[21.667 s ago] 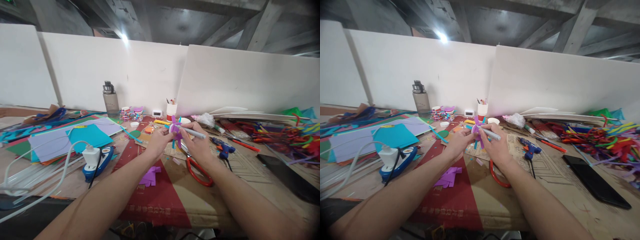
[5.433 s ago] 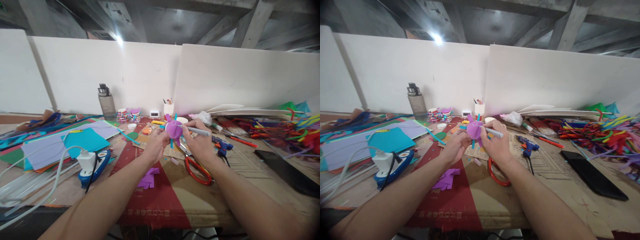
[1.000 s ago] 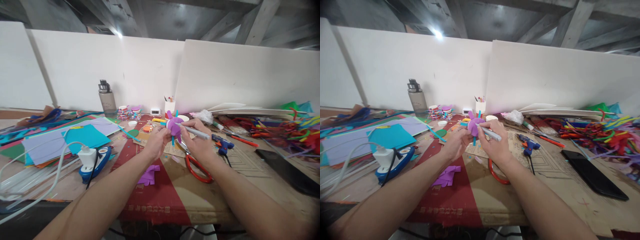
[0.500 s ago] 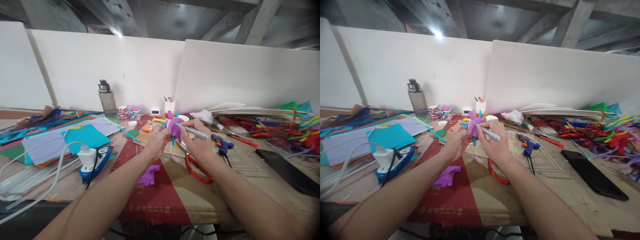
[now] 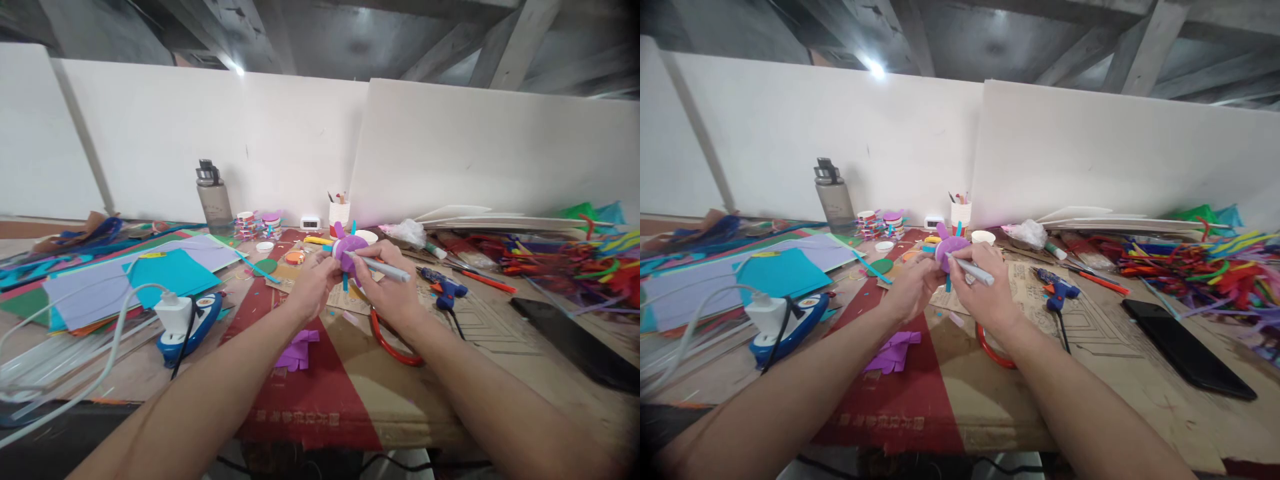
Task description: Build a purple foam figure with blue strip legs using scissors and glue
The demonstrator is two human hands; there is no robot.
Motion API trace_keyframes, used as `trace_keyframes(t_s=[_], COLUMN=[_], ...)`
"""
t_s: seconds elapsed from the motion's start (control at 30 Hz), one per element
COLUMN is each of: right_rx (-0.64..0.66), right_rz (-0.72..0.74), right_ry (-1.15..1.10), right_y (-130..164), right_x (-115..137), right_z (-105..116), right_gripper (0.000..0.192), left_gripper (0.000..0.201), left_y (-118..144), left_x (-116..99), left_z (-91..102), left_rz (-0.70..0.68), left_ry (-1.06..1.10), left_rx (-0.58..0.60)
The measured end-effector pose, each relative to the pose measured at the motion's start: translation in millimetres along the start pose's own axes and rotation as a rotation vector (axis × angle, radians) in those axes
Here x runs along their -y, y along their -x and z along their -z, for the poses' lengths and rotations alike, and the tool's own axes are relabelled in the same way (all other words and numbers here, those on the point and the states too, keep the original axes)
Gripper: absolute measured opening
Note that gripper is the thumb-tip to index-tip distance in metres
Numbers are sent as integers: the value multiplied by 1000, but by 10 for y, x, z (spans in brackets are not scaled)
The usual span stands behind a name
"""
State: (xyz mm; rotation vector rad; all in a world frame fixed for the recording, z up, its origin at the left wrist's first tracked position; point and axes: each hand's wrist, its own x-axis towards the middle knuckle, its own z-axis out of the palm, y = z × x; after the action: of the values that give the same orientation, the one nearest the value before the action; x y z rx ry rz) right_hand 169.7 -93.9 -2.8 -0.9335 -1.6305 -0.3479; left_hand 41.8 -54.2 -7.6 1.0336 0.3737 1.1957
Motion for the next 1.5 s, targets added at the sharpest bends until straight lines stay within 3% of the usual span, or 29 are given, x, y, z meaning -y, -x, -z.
trace_keyframes(t_s=[0.47,0.77,1.03,1.5], right_rx=[2,-90,25,12], right_rz=[-76,-137,-61,-9], right_ry=[-102,-50,-66,-21], right_y=[14,-28,17,7], right_x=[19,-7,-17,-27], right_z=[11,79,18,12], right_gripper=[2,6,5,6], left_gripper=[8,16,12,10], left_y=[-7,-45,-36,-12], left_x=[55,7,5,3], left_z=[24,49,36,10], left_rz=[2,13,11,10], left_ry=[-58,68,52,20], left_rx=[47,-27,-8,20])
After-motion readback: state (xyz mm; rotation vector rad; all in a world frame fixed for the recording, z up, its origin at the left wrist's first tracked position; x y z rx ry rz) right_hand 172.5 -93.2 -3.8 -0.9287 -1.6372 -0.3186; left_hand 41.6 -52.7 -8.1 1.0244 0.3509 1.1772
